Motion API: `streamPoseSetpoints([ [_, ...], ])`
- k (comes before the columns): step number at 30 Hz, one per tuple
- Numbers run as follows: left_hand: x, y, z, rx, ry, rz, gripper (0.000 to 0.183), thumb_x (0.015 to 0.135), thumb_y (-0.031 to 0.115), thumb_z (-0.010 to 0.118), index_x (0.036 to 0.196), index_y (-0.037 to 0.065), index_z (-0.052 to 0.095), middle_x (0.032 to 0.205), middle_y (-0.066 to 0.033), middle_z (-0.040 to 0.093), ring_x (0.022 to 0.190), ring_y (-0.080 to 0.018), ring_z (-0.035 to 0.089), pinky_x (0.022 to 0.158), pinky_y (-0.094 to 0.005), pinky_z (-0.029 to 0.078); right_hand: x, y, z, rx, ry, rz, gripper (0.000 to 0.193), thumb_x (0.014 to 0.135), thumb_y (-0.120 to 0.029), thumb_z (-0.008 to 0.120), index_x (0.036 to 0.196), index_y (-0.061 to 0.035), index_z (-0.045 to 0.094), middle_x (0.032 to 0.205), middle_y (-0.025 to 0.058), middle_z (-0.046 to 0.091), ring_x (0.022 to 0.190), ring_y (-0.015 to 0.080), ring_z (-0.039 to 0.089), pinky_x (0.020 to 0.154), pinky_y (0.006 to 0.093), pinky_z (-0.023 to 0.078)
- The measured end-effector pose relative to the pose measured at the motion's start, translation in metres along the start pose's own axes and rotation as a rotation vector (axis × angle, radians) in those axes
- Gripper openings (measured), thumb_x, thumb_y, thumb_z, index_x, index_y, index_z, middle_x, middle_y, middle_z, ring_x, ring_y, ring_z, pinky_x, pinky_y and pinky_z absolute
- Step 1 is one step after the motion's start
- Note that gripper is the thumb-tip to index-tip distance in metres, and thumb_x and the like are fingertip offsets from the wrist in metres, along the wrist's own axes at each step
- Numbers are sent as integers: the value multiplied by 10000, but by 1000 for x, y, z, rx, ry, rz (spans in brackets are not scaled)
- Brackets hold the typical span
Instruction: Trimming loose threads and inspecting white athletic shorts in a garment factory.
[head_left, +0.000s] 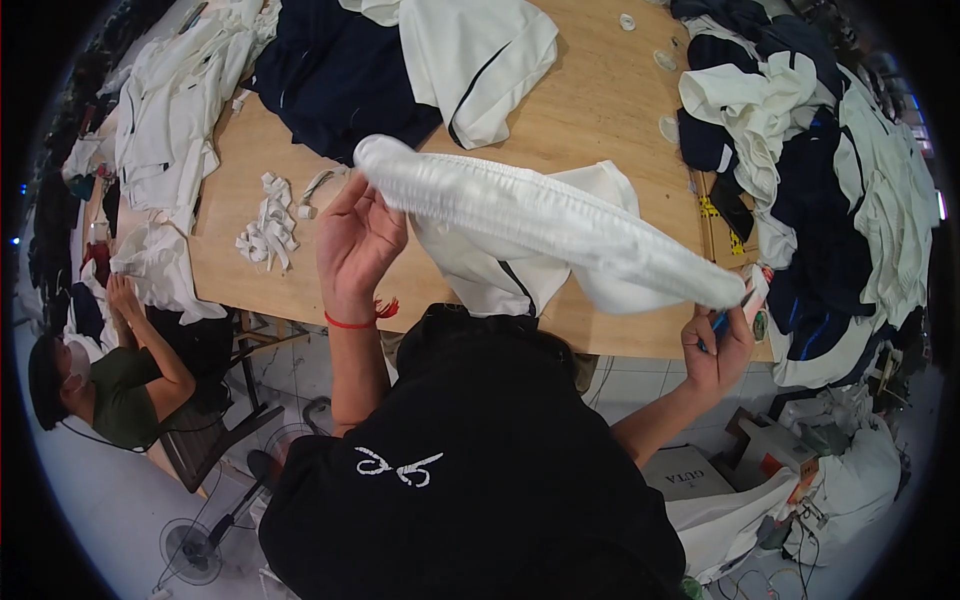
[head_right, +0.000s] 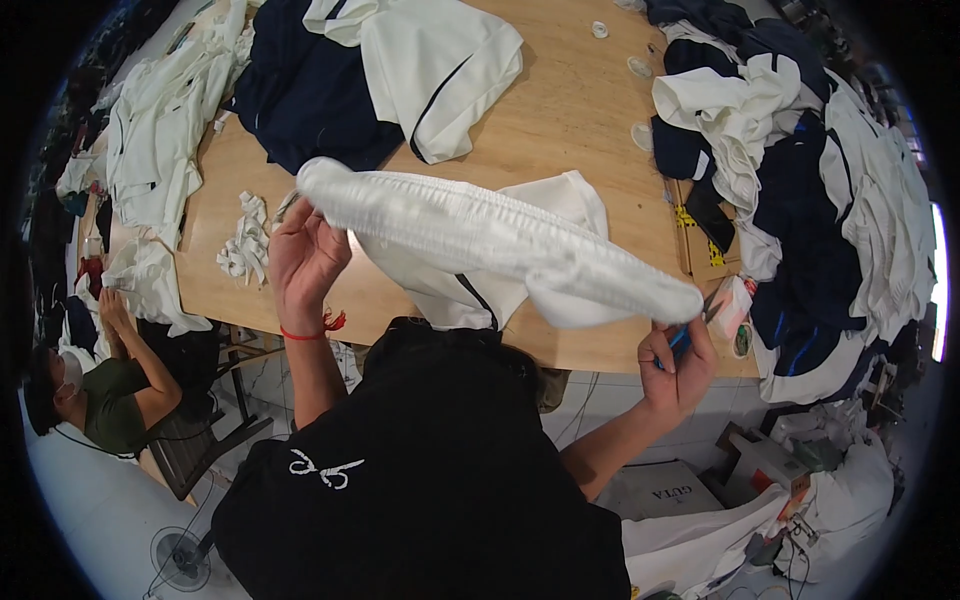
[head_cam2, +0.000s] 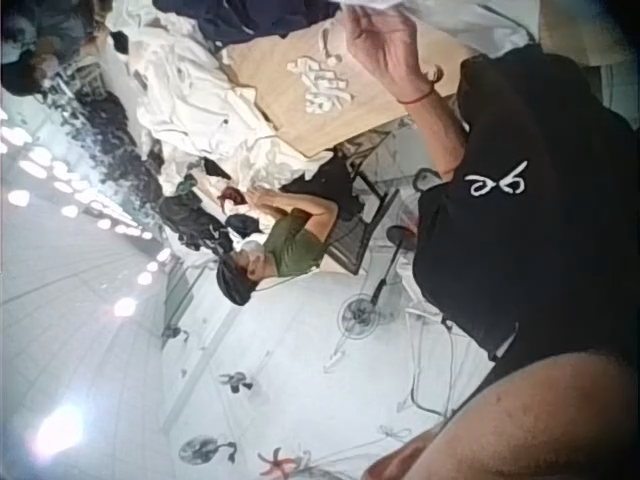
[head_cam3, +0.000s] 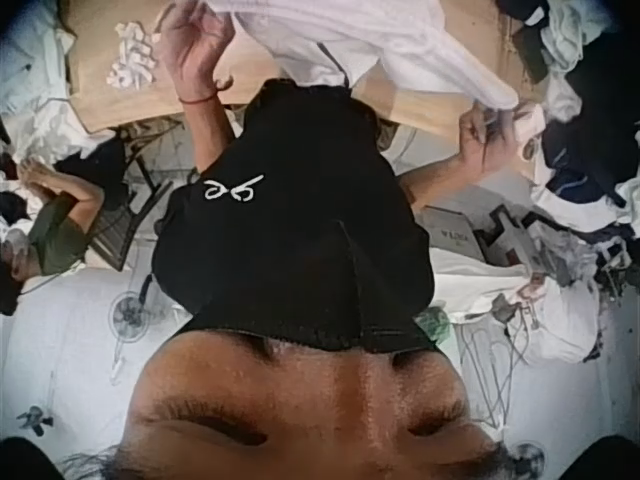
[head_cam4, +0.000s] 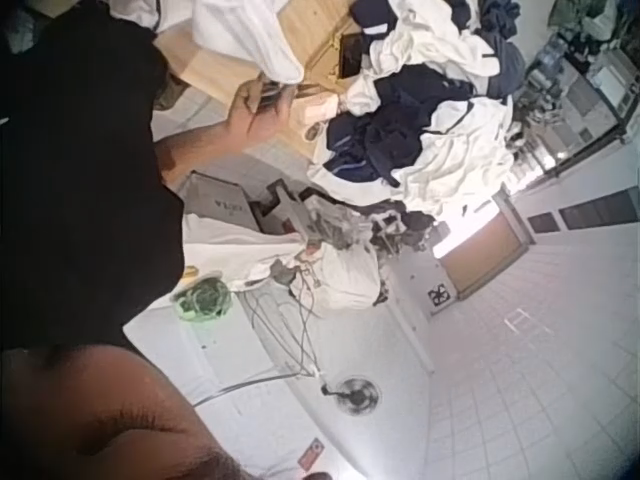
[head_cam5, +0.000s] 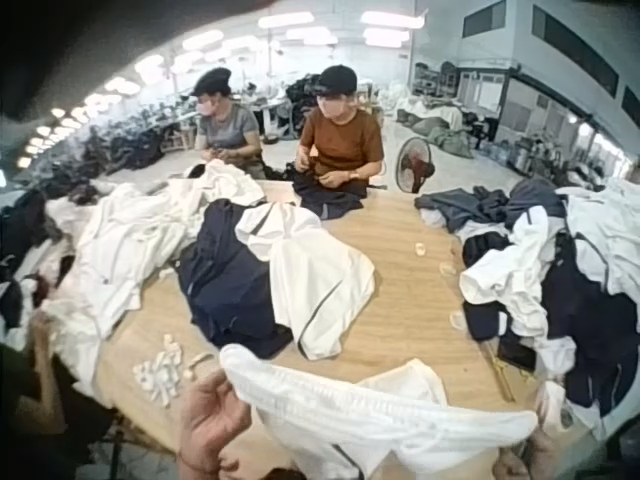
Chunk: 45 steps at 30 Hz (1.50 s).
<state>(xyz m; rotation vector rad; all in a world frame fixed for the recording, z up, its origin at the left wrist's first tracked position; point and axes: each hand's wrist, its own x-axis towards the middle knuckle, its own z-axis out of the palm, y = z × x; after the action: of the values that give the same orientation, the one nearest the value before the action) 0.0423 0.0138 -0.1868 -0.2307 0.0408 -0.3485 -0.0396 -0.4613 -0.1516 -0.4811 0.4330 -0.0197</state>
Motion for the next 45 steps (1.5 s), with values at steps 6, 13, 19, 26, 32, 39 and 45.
streamPoseSetpoints([
  [6, -3, 10, -12, -182, 198, 77, 383, 1125, 90, 394, 1402, -158, 488, 1453, -297, 582, 1412, -378, 550, 1235, -483, 437, 5, 4, 6, 193, 26, 103, 355, 1103, -100, 514, 1440, -65, 621, 1490, 236, 582, 1141, 188, 660, 434, 190, 327],
  [13, 0, 10, -13, -160, 238, 78, 403, 1118, 96, 417, 1424, -164, 455, 1475, -318, 552, 1430, -395, 526, 1245, -487, 424, 2, 4, 2, 217, 9, 91, 347, 1099, -94, 517, 1420, -84, 649, 1493, 284, 570, 1164, 173, 659, 435, 179, 318],
  [19, 2, 5, -10, -163, 210, 51, 421, 1113, 102, 431, 1439, -164, 443, 1481, -321, 548, 1442, -398, 516, 1242, -489, 427, 5, 1, -2, 200, -31, 97, 328, 1094, -94, 528, 1390, -86, 667, 1478, 284, 586, 1178, 153, 652, 435, 170, 305],
  [26, 5, 3, -12, -153, 207, 15, 471, 1090, 98, 494, 1465, -172, 405, 1501, -327, 522, 1452, -395, 501, 1262, -491, 395, 3, 0, -2, 169, 5, 55, 327, 1085, -93, 535, 1385, -77, 662, 1484, 281, 573, 1188, 165, 647, 433, 174, 308],
  [32, -1, 10, -25, -115, 262, 53, 473, 1080, 93, 524, 1465, -159, 415, 1496, -318, 529, 1456, -388, 494, 1272, -481, 382, 4, 13, -3, 141, -98, 75, 344, 1072, -83, 541, 1401, -49, 636, 1462, 285, 574, 1268, 267, 634, 424, 193, 334],
  [39, 8, -7, -88, 472, 297, -1, 394, 1084, 153, 572, 1428, -34, 526, 1422, -165, 618, 1321, -296, 597, 1176, -426, 471, 5, 58, 37, 87, -143, 59, 426, 1065, -45, 528, 1478, 58, 514, 1474, 303, 567, 1369, 302, 586, 436, 192, 363],
  [45, 20, -73, -84, 1364, 677, 283, 259, 1025, 113, 698, 1271, 31, 690, 1229, -57, 697, 1075, -137, 644, 908, -290, 518, 17, 78, 60, 28, -124, 68, 481, 1040, -19, 548, 1508, 74, 488, 1413, 235, 605, 1327, 259, 607, 433, 194, 343],
])
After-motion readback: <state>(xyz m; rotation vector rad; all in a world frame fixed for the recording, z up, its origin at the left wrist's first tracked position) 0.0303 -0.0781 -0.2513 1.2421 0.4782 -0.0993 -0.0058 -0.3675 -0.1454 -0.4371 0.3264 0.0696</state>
